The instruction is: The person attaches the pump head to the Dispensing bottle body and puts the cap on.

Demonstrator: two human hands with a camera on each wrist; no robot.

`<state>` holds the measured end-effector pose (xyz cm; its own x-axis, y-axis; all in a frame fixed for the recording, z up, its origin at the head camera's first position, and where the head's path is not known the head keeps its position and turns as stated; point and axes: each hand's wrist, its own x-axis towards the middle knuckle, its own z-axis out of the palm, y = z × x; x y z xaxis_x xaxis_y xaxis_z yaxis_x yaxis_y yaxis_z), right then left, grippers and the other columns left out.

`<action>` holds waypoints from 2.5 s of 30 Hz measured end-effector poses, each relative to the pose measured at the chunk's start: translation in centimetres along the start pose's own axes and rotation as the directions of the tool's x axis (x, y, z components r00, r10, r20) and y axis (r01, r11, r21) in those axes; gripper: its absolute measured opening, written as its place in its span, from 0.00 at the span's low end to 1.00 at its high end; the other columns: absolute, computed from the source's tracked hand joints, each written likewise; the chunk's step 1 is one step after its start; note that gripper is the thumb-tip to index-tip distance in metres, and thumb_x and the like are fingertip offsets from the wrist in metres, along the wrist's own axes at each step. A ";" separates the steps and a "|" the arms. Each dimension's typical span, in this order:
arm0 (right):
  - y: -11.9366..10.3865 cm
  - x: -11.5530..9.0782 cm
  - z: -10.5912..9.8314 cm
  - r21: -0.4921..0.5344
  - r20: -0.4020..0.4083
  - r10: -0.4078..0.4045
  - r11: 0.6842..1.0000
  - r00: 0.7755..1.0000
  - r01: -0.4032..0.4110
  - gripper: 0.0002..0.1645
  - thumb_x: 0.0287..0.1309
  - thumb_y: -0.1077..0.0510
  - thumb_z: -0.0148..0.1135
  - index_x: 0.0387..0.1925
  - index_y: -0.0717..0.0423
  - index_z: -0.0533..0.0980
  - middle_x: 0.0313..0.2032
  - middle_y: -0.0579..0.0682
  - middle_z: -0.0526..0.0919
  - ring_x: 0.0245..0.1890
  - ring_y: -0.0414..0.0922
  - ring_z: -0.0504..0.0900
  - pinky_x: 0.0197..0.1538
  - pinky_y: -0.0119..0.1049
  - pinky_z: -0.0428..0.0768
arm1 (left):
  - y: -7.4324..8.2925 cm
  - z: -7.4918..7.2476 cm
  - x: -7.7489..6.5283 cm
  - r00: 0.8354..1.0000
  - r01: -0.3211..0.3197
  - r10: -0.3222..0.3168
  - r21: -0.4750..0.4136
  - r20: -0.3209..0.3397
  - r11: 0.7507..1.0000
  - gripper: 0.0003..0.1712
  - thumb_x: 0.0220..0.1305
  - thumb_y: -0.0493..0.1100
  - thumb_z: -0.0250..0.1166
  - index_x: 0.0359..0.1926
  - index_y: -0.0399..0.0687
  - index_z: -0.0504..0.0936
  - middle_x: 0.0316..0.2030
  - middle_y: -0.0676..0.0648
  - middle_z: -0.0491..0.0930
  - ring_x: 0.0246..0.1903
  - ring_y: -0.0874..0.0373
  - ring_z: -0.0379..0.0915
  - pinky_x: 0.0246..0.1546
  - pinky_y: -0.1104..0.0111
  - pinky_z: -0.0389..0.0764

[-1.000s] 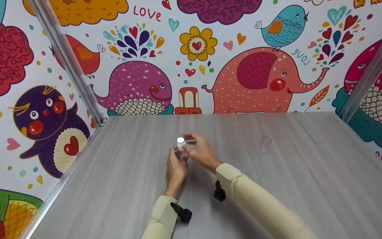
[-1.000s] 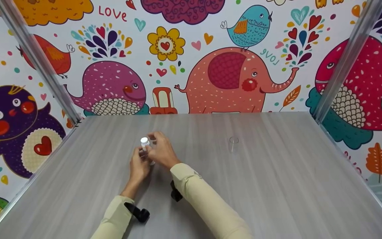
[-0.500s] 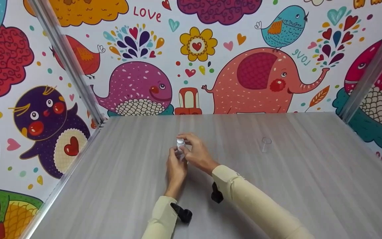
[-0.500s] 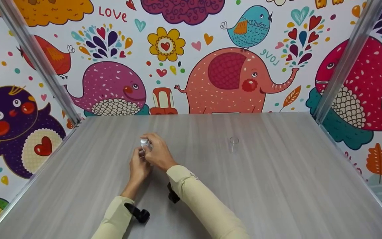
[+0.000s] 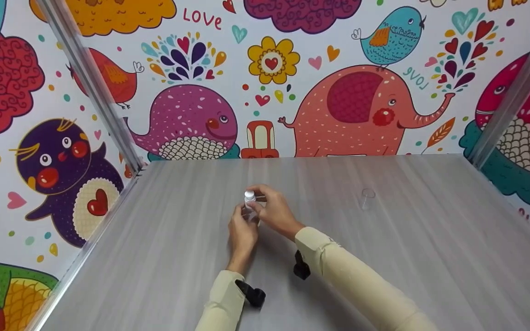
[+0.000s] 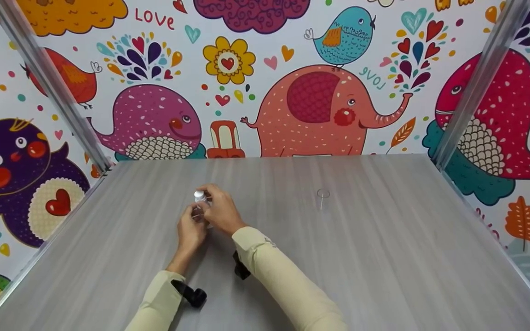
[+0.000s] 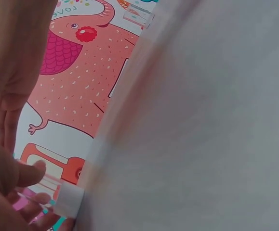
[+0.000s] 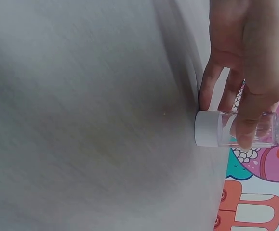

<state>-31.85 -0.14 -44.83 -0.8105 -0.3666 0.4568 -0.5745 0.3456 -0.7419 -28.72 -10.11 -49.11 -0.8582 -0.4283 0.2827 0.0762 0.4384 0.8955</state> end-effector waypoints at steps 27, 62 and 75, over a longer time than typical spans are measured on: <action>-0.1 0.8 -0.9 -0.049 0.078 0.136 0.990 0.988 -0.133 0.34 0.58 0.50 0.72 0.61 0.59 0.70 0.53 0.56 0.80 0.55 0.52 0.82 0.61 0.47 0.80 | 0.2 0.4 -0.2 0.999 0.048 -0.049 -0.029 -0.025 0.998 0.16 0.57 0.28 0.69 0.48 0.33 0.82 0.42 0.37 0.86 0.47 0.41 0.82 0.51 0.51 0.80; 0.1 1.0 -0.6 -0.064 0.103 0.055 0.997 0.993 -0.049 0.19 0.61 0.66 0.67 0.53 0.57 0.76 0.49 0.53 0.83 0.50 0.47 0.84 0.59 0.41 0.81 | 0.2 0.4 -0.2 0.999 0.022 -0.022 -0.001 -0.024 1.000 0.14 0.58 0.28 0.67 0.47 0.34 0.80 0.38 0.37 0.83 0.42 0.45 0.80 0.45 0.52 0.79; 0.2 1.3 -0.9 -0.011 0.121 0.146 0.989 0.982 -0.146 0.25 0.56 0.58 0.73 0.54 0.56 0.76 0.50 0.51 0.84 0.51 0.47 0.83 0.60 0.43 0.80 | 0.3 0.2 -0.1 0.997 0.070 -0.070 0.020 -0.019 0.997 0.13 0.58 0.32 0.70 0.45 0.37 0.81 0.41 0.38 0.85 0.45 0.44 0.81 0.48 0.51 0.79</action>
<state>-33.11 0.22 -43.98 -0.8658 -0.4139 0.2811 -0.4517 0.4051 -0.7949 -28.69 -9.78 -48.93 -0.8517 -0.4729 0.2257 0.0056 0.4225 0.9063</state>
